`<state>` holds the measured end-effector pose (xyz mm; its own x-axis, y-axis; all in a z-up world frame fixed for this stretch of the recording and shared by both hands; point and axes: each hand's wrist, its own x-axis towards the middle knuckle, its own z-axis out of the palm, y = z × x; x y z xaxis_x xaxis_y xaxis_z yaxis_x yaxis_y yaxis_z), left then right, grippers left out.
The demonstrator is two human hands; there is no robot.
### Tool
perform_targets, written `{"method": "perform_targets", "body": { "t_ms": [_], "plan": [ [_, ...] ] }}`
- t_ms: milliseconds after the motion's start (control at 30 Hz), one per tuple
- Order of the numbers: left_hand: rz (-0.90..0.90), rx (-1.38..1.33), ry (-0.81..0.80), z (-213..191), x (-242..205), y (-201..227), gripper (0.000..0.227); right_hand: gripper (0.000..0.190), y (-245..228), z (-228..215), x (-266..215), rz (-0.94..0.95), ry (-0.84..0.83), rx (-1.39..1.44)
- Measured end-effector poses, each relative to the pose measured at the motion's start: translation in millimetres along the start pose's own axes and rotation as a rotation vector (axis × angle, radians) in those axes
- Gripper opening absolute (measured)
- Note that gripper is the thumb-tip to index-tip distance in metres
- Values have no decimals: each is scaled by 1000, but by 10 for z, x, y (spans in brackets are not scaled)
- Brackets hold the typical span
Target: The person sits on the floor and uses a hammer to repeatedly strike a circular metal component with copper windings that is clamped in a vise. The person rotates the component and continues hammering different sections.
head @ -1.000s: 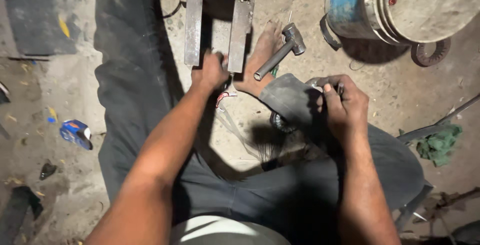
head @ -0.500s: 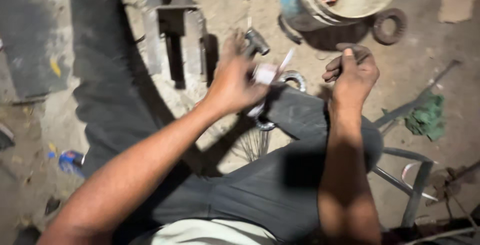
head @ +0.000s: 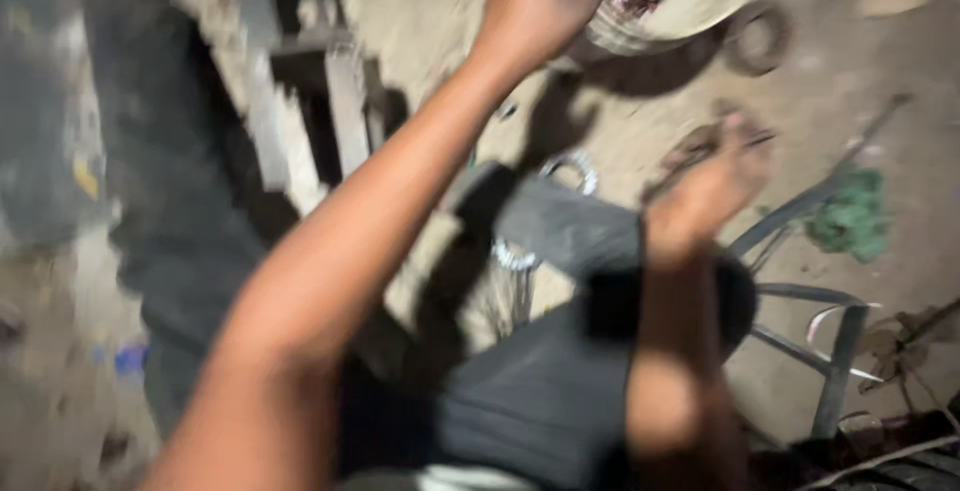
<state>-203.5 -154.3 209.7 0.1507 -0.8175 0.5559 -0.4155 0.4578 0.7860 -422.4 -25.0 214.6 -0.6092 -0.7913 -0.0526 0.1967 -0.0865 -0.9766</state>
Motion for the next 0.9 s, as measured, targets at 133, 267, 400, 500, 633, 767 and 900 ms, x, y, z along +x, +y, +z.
{"method": "perform_targets", "body": {
  "t_ms": [133, 267, 400, 500, 633, 767, 900],
  "plan": [
    [-589, -225, -890, -1472, -1234, -53, 26, 24, 78, -147, 38, 199, -71, 53],
    [-1057, 387, -1420, -2063, -2128, -286, 32, 25, 99, -129, 77, 196, -180, 74],
    [-865, 789, -1215, -1899, -2768, -844, 36, 27, 64, -52, -19, 140, -258, -45],
    [-763, 798, -930, -1686, -3048, -1175, 25, 22, 56, -17, -76, 124, -218, -105],
    [-829, 809, -927, -1626, -3242, -1285, 24, 17, 86, 42, -104, 127, -242, -119],
    [-910, 828, -998, -1694, -2996, -988, 28, 18, 87, 92, -122, 136, -277, -122],
    [-879, 588, -1249, -1647, -2277, -482, 44, 18, 12, 64, -29, 96, -198, -85]
  ]
}}
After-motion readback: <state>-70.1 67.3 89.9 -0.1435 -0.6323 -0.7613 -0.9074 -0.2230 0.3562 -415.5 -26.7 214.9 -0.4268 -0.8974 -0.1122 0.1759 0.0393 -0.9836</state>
